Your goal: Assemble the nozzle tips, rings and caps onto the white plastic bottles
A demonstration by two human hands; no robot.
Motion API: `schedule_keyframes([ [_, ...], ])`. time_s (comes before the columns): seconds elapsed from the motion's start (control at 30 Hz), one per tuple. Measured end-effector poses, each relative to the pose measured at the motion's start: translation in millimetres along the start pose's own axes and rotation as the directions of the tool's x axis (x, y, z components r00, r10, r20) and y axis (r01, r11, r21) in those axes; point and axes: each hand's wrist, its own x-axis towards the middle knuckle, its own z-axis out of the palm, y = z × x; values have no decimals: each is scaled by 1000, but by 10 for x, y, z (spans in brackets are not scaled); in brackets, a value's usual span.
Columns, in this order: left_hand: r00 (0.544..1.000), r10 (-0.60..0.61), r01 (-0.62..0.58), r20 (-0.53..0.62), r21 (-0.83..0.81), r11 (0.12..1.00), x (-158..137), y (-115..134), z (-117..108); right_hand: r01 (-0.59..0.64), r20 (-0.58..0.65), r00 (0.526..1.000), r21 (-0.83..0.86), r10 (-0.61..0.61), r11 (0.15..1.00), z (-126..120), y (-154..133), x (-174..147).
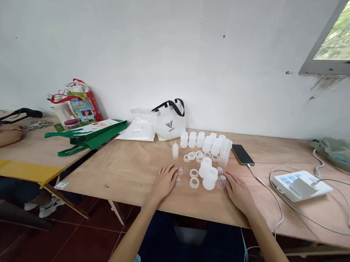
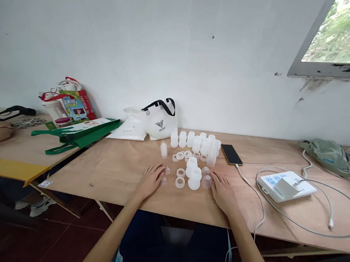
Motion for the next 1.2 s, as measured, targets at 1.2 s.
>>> schedule_keyframes([
  [1.2, 978, 131, -71, 162, -329, 942, -91, 453, -158, -6, -294, 952, 265, 87, 964, -307, -264, 52],
])
